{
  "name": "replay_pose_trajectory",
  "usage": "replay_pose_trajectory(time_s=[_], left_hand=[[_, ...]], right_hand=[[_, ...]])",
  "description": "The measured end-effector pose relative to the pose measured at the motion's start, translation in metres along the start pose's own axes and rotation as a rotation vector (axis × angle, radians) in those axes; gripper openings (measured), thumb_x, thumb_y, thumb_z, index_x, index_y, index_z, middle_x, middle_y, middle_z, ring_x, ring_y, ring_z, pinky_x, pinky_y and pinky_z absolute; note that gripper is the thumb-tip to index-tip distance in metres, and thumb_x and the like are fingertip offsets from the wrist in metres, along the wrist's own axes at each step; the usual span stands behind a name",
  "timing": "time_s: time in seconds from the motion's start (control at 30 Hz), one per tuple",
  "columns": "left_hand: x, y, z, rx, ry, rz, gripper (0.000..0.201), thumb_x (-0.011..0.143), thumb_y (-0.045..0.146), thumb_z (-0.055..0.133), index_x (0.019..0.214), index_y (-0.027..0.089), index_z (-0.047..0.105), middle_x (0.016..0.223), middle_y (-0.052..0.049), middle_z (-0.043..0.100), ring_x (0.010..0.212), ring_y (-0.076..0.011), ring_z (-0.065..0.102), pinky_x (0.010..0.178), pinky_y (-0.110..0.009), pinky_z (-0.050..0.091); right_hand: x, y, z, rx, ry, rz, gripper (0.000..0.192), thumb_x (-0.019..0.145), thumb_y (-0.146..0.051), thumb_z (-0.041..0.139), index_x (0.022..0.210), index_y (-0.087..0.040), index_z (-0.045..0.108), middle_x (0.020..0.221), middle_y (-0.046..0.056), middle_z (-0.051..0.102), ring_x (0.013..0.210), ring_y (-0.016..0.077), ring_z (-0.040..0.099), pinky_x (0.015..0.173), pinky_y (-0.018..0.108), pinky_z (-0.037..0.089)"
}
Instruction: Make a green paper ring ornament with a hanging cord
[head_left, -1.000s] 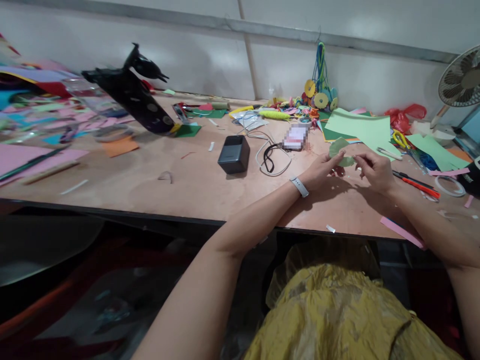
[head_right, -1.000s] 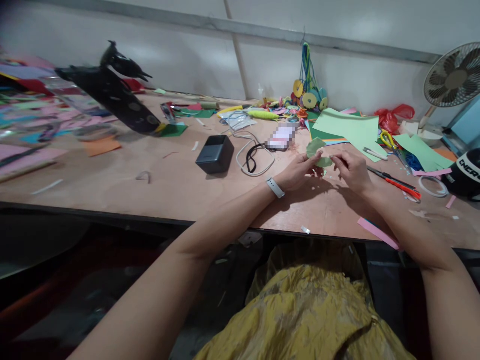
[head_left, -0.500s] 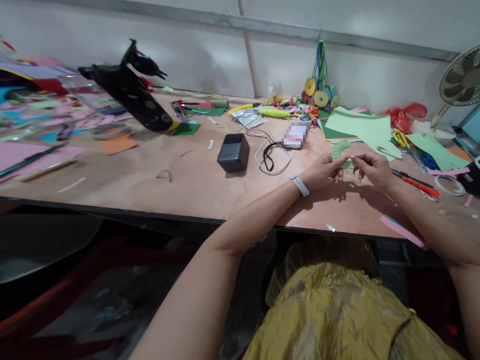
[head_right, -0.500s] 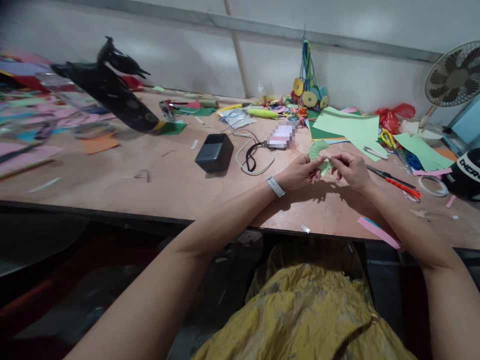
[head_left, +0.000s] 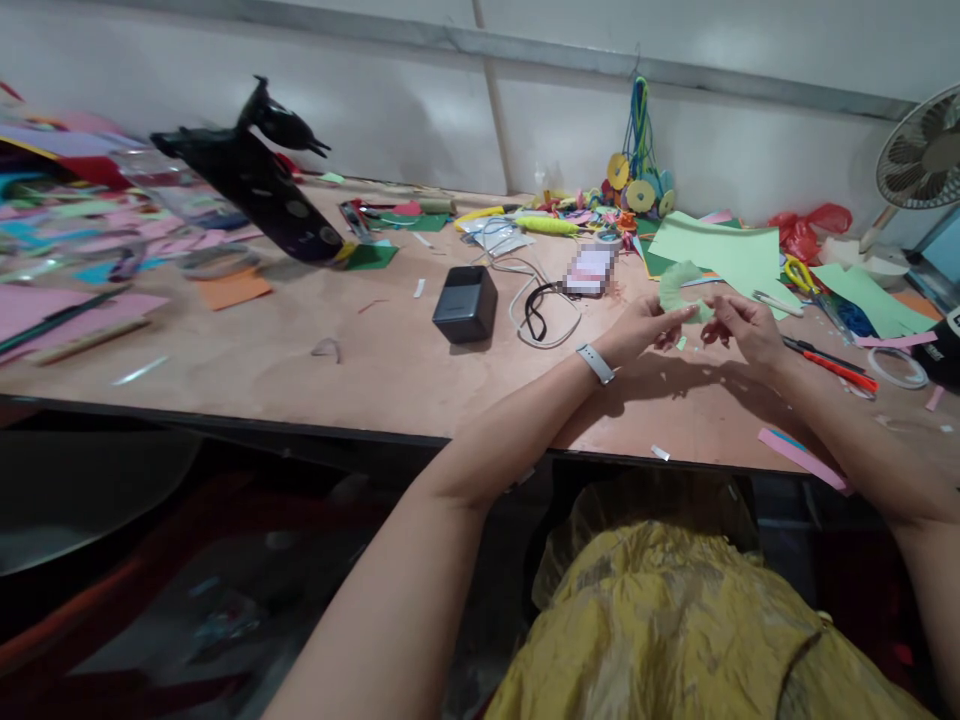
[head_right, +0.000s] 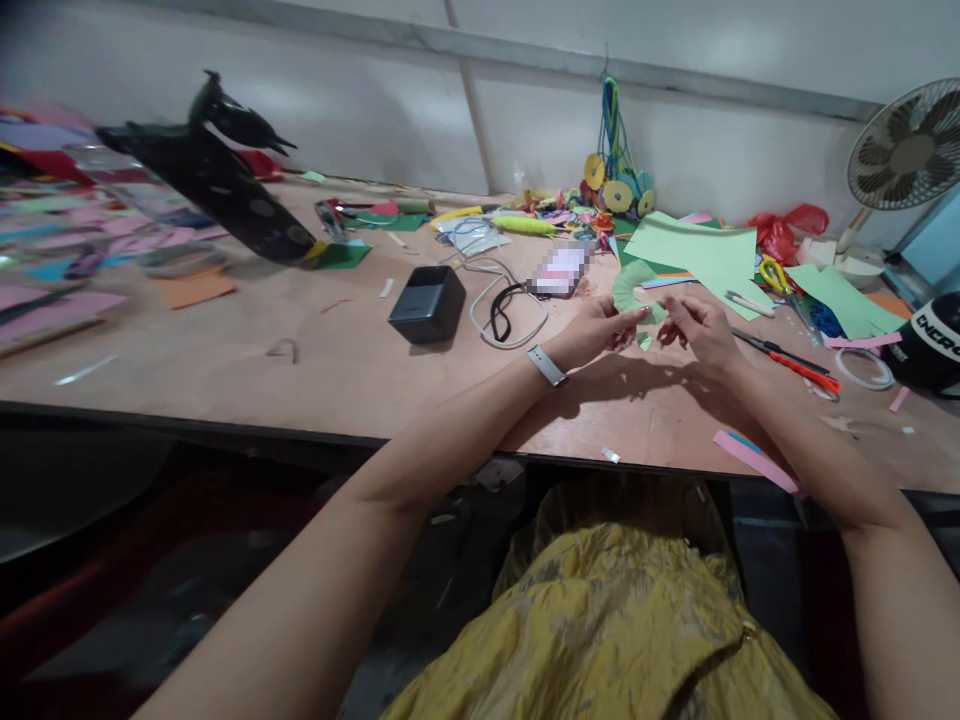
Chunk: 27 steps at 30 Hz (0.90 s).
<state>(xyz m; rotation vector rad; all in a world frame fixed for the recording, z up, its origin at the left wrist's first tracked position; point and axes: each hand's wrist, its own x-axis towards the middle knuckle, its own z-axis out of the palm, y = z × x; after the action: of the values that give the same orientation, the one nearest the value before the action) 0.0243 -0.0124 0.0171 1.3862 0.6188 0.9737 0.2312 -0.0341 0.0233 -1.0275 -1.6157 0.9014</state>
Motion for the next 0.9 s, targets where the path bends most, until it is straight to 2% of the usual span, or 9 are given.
replay_pose_trajectory(time_s=[0.1, 0.2, 0.23, 0.33, 0.43, 0.6, 0.7, 0.8, 0.9], left_hand=[[0.006, 0.006, -0.008, -0.040, 0.126, 0.083, 0.054, 0.073, 0.057, 0.092, 0.064, 0.017, 0.056, 0.049, 0.007, 0.049, 0.043, -0.0028, 0.039, 0.046, -0.022, 0.026], [0.010, 0.006, -0.013, -0.082, 0.195, 0.127, 0.059, 0.070, 0.056, 0.093, 0.059, 0.018, 0.049, 0.048, 0.008, 0.045, 0.043, -0.0020, 0.036, 0.046, -0.022, 0.023], [0.011, 0.006, -0.014, -0.084, 0.202, 0.128, 0.059, 0.070, 0.055, 0.093, 0.058, 0.018, 0.048, 0.047, 0.008, 0.045, 0.043, -0.0020, 0.035, 0.046, -0.023, 0.023], [0.012, 0.004, -0.013, -0.078, 0.213, 0.084, 0.055, 0.076, 0.048, 0.090, 0.057, 0.018, 0.049, 0.047, 0.007, 0.045, 0.044, -0.0025, 0.037, 0.047, -0.023, 0.025], [0.011, 0.003, -0.013, -0.117, 0.231, 0.033, 0.044, 0.077, 0.041, 0.091, 0.064, 0.016, 0.057, 0.052, 0.005, 0.053, 0.048, -0.0038, 0.045, 0.050, -0.021, 0.032], [0.008, -0.005, -0.016, -0.259, 0.195, -0.038, 0.036, 0.072, 0.037, 0.094, 0.092, 0.014, 0.073, 0.088, -0.005, 0.076, 0.081, -0.0129, 0.072, 0.080, -0.026, 0.054], [0.007, -0.013, -0.014, -0.357, 0.080, -0.082, 0.035, 0.074, 0.036, 0.095, 0.092, 0.014, 0.075, 0.104, -0.012, 0.080, 0.105, -0.0217, 0.076, 0.104, -0.037, 0.054], [0.006, -0.018, -0.010, -0.407, -0.011, -0.123, 0.030, 0.077, 0.033, 0.093, 0.094, 0.014, 0.077, 0.108, -0.014, 0.081, 0.111, -0.0225, 0.076, 0.115, -0.041, 0.049], [0.003, -0.017, -0.007, -0.436, -0.072, -0.139, 0.029, 0.081, 0.032, 0.090, 0.101, 0.014, 0.079, 0.117, -0.015, 0.080, 0.116, -0.0236, 0.075, 0.118, -0.042, 0.047]], right_hand=[[0.004, 0.012, -0.003, -0.200, 0.044, -0.093, 0.055, 0.094, -0.072, 0.063, 0.104, -0.020, 0.078, 0.089, 0.008, 0.078, 0.078, 0.0194, 0.073, 0.065, 0.029, 0.055], [0.008, 0.030, -0.003, -0.478, -0.050, -0.255, 0.041, 0.097, -0.049, 0.068, 0.124, -0.020, 0.075, 0.130, 0.015, 0.074, 0.105, 0.0263, 0.073, 0.077, 0.037, 0.059], [0.009, 0.036, -0.002, -0.552, -0.094, -0.307, 0.039, 0.096, -0.042, 0.069, 0.129, -0.021, 0.073, 0.134, 0.016, 0.073, 0.114, 0.0285, 0.071, 0.083, 0.040, 0.060], [0.011, 0.049, 0.002, -0.702, -0.191, -0.402, 0.027, 0.095, -0.027, 0.066, 0.121, -0.021, 0.074, 0.122, 0.015, 0.076, 0.119, 0.0298, 0.068, 0.101, 0.049, 0.055], [0.012, 0.053, 0.003, -0.679, -0.212, -0.391, 0.010, 0.094, -0.025, 0.066, 0.096, -0.020, 0.075, 0.104, 0.012, 0.076, 0.104, 0.0274, 0.070, 0.098, 0.047, 0.055], [0.010, 0.047, -0.003, -0.326, -0.002, -0.137, 0.026, 0.090, -0.048, 0.074, 0.090, -0.021, 0.072, 0.088, 0.005, 0.073, 0.080, 0.0218, 0.071, 0.075, 0.037, 0.059], [0.011, 0.041, -0.006, -0.105, 0.123, -0.031, 0.038, 0.085, -0.058, 0.078, 0.094, -0.022, 0.069, 0.086, 0.003, 0.073, 0.072, 0.0196, 0.072, 0.064, 0.033, 0.057], [0.012, 0.037, -0.007, -0.143, 0.223, -0.101, 0.037, 0.087, -0.058, 0.076, 0.095, -0.022, 0.069, 0.085, 0.002, 0.074, 0.068, 0.0181, 0.071, 0.062, 0.031, 0.056], [0.009, 0.035, -0.006, -0.382, 0.241, -0.282, 0.023, 0.097, -0.044, 0.067, 0.098, -0.021, 0.072, 0.089, 0.005, 0.076, 0.074, 0.0203, 0.072, 0.071, 0.035, 0.058]])
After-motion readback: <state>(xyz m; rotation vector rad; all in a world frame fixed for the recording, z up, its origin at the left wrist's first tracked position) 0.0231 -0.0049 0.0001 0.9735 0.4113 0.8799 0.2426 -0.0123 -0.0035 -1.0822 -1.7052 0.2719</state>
